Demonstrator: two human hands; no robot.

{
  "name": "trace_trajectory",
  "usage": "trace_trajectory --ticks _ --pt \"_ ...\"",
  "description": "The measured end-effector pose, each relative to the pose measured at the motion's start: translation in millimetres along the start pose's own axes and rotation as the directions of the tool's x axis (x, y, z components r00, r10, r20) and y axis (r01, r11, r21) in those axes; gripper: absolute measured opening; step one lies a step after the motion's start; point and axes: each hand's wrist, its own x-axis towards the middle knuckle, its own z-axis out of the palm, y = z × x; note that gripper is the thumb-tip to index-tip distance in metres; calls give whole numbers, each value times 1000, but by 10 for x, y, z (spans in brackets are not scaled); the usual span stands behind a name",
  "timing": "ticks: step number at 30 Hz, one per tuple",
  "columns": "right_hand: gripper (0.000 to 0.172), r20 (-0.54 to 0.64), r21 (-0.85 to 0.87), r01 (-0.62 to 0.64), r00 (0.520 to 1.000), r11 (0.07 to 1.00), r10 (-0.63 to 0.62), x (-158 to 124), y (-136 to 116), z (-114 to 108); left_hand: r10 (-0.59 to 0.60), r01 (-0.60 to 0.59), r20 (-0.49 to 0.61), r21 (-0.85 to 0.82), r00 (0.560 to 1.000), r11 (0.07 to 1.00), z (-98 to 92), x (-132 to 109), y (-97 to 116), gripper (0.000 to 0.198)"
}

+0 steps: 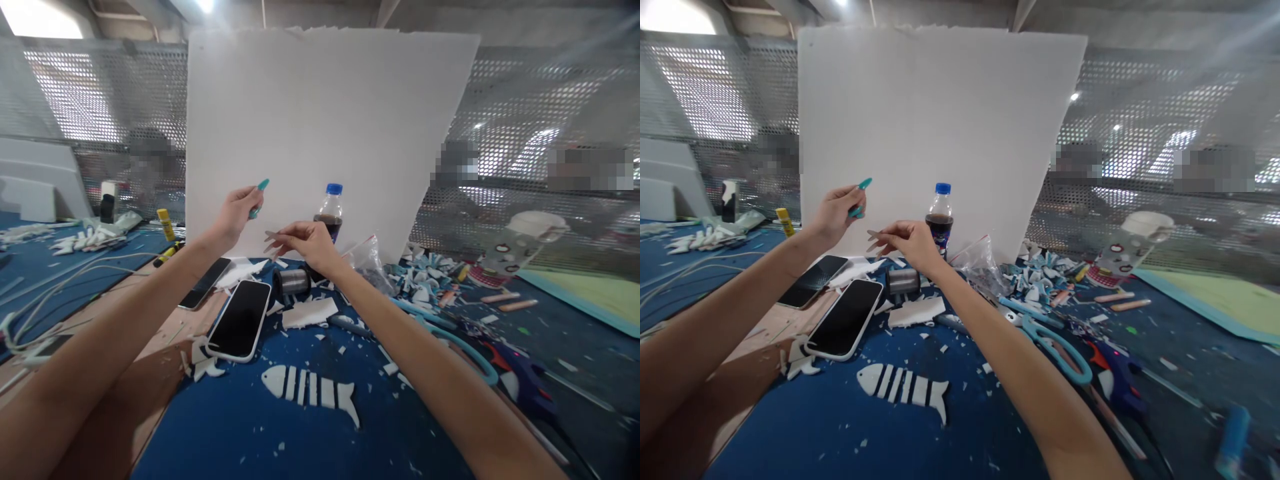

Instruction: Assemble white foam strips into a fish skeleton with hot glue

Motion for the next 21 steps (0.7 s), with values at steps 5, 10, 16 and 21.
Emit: trace_trajectory --ticks 5,10,16,21 --pt "11 70 51 -13 998 999 9 -8 7 18 -130 125 -26 -131 991 983 -10 -4 40 40" --pt "12 130 85 -34 991 996 23 -14 17 29 -229 217 -10 -273 973 937 -62 51 10 38" --pt "15 129 101 -64 990 993 50 -14 29 1 -302 327 130 -460 944 825 -116 37 36 35" --pt "19 97 127 -92 992 988 80 2 84 -78 -315 376 206 -551 926 745 -161 26 98 38"
